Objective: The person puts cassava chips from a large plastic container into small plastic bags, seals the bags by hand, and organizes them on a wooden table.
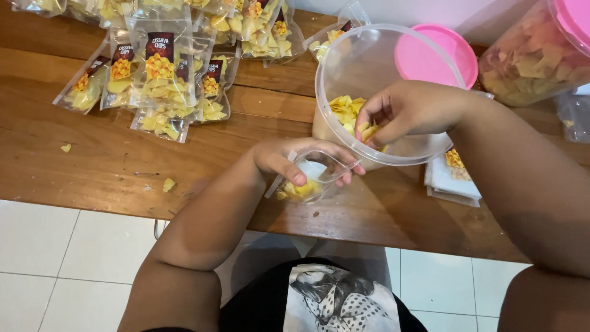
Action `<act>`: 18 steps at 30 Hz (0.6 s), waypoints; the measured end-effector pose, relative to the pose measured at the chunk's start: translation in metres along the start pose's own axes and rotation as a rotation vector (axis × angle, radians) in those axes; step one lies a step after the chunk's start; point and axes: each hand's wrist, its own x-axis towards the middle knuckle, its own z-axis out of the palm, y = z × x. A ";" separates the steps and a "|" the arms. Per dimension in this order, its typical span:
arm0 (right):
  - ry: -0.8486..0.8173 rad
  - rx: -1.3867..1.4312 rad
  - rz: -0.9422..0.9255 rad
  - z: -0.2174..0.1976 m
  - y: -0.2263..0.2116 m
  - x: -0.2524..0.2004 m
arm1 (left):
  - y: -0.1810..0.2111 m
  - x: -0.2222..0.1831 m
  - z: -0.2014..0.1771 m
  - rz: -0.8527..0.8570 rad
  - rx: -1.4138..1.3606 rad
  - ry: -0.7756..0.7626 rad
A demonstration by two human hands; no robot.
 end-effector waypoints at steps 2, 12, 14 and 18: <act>0.056 0.006 0.014 0.006 -0.002 -0.001 | -0.002 0.001 0.000 0.003 0.001 -0.003; 0.365 -0.073 0.277 0.019 -0.056 -0.009 | -0.007 0.001 0.006 0.071 0.057 0.042; 0.392 -0.065 0.272 0.021 -0.063 -0.015 | -0.007 0.002 0.005 0.072 0.095 0.046; 0.476 -0.102 0.234 0.028 -0.085 -0.034 | -0.011 0.003 0.005 0.089 0.131 0.059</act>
